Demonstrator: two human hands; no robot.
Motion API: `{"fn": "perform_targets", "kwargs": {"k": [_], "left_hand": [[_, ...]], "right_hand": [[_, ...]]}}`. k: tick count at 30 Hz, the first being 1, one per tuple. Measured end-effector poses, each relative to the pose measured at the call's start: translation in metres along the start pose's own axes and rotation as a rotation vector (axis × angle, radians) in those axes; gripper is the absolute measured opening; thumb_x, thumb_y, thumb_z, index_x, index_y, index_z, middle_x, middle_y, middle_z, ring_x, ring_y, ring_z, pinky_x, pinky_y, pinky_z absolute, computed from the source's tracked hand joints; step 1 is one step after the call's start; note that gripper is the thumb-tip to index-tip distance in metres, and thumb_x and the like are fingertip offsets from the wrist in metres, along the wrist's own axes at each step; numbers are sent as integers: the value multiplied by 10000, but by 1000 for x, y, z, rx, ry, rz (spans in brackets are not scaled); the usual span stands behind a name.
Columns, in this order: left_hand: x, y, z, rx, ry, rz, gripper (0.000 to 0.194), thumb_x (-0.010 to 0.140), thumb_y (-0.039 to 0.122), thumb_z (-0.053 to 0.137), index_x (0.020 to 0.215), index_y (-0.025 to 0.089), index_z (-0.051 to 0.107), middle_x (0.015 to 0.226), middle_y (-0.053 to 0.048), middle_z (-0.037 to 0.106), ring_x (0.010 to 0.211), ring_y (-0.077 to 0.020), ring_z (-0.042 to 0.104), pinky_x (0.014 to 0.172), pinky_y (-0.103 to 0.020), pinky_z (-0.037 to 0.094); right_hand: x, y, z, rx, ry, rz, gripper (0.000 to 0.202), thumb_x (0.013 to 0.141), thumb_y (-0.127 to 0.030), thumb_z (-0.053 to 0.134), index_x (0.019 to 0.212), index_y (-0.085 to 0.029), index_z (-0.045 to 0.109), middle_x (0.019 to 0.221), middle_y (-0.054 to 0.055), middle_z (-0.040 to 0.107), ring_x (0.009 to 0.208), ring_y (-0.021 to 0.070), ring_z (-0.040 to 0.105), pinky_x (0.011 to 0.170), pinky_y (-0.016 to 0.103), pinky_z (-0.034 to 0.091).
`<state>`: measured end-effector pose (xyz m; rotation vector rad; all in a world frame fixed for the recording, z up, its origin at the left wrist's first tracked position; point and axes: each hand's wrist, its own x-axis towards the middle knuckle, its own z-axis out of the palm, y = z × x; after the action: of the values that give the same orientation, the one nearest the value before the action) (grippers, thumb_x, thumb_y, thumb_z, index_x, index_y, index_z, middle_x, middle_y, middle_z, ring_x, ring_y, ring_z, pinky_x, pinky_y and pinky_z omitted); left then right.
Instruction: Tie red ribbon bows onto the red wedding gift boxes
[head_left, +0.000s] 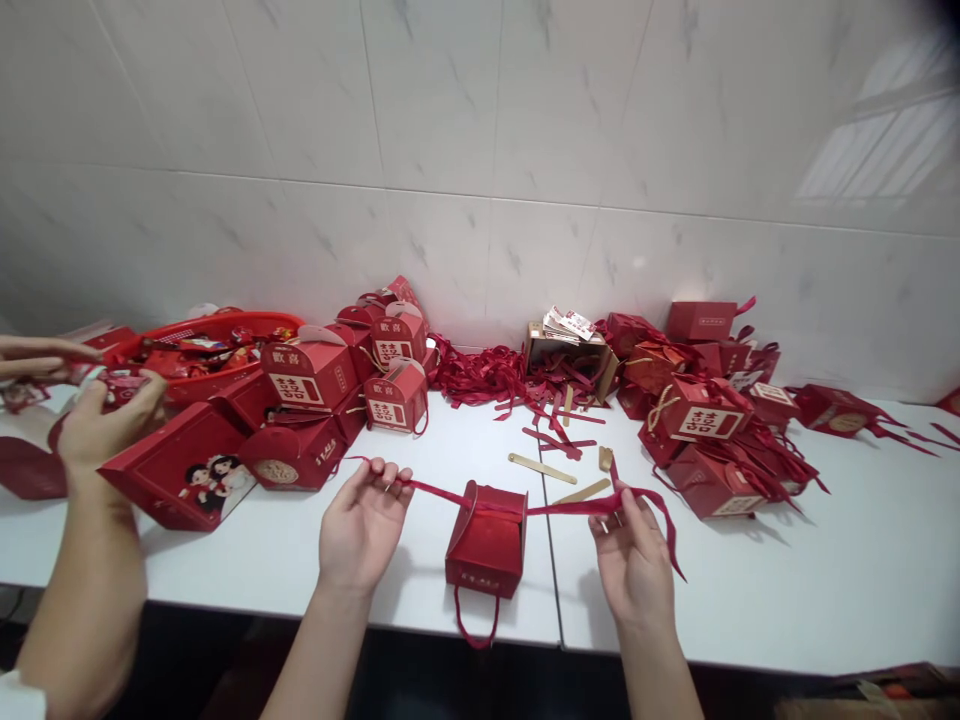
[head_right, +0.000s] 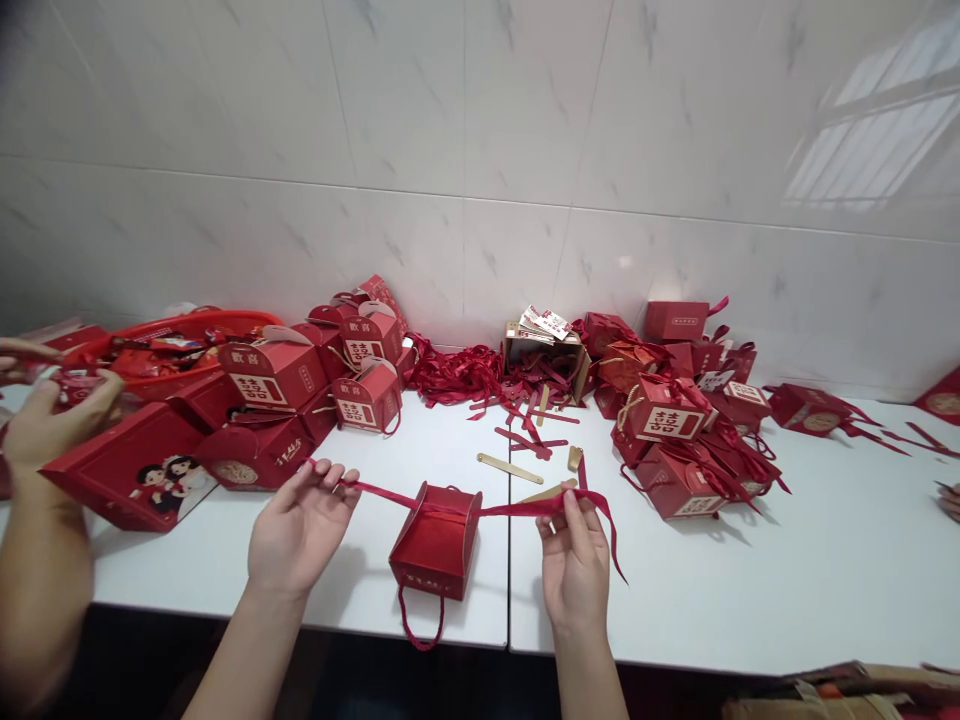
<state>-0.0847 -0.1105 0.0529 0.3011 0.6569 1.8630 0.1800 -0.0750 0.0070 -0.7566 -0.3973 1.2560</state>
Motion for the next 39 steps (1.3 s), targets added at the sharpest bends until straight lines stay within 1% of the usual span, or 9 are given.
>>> {"fn": "perform_targets", "kwargs": {"k": [4,9,13,16,19,24,29,34,39], "left_hand": [[3,2,19,76,-169,118,139,837,189,527,702,159,533,654,14,444,569,-84,457,562,-190,450],[5,-4,45,276,-373,236,56,811,141,512,823,194,498,587,33,441,543,-97,418,526,-196,370],[3,-10,61,398,-511,272,153,846,240,493,758,224,368,565,55,460,523,-104,395,540,-222,336],[1,-13,67,485,-564,267,192,878,297,456,734,224,352,552,63,455,517,-105,381,545,-229,328],[-2,-13,70,566,-575,275,180,883,314,457,737,217,416,587,45,502,548,-116,434,565,-240,361],[-7,-5,73,711,-500,397,118,772,277,646,729,178,599,789,-17,620,754,-153,558,702,-253,443],[-13,5,73,792,-435,415,111,715,272,707,717,170,665,698,-10,618,662,-144,554,632,-245,455],[-20,11,76,885,-366,452,131,661,275,744,702,157,705,695,-34,651,678,-175,570,661,-276,467],[-26,16,80,954,-409,466,105,676,266,733,632,174,706,640,-20,638,636,-163,550,622,-262,452]], "right_hand": [[5,-10,12,-135,0,-212,152,696,-283,751,804,-208,675,835,9,679,780,156,640,687,312,557],[9,-25,43,-311,-131,-422,185,705,-318,740,808,-180,673,769,13,660,749,158,625,692,307,532],[8,-36,68,-397,-265,-463,210,704,-320,734,851,-182,673,753,7,643,710,142,602,649,276,513],[9,-38,82,-401,-334,-435,238,702,-342,725,867,-179,670,764,16,656,707,145,605,647,277,506],[9,-38,92,-358,-379,-389,234,709,-372,713,814,-169,662,727,13,651,676,138,598,645,280,498],[7,-44,105,-301,-419,-332,279,688,-363,728,885,-175,666,817,34,668,722,143,606,646,279,498],[9,-51,113,-207,-400,-283,240,682,-370,741,721,-168,617,637,-27,598,562,85,530,559,229,463],[11,-56,116,-202,-381,-341,231,689,-354,753,809,-178,663,670,-28,632,586,84,545,575,220,453],[12,-62,117,-213,-405,-408,223,703,-368,740,796,-175,678,689,-20,643,620,93,571,618,244,467]]}}
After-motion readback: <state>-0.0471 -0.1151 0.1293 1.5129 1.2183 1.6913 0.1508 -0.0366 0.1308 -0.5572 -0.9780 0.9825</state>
